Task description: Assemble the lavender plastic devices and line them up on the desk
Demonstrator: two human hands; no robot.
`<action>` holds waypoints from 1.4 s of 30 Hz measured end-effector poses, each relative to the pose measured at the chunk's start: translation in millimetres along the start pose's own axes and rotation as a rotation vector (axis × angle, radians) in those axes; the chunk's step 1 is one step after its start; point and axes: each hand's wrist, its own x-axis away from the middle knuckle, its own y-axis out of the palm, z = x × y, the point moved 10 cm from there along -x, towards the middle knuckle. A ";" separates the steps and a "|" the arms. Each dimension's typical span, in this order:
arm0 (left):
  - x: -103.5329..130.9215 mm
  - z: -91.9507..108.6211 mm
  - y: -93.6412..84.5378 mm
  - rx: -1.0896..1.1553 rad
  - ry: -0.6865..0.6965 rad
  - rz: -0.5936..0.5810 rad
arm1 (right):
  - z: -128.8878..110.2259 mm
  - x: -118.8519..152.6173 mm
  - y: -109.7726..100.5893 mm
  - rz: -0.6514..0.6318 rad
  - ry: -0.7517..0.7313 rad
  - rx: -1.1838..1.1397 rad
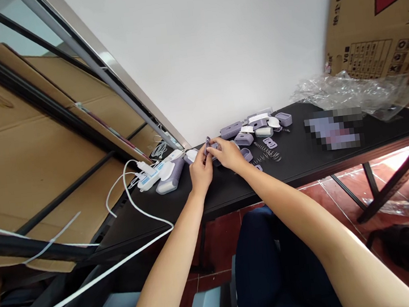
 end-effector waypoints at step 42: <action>1.3 -0.3 1.3 -0.046 0.019 -0.001 | 8.8 -3.8 7.2 -0.044 0.017 -0.091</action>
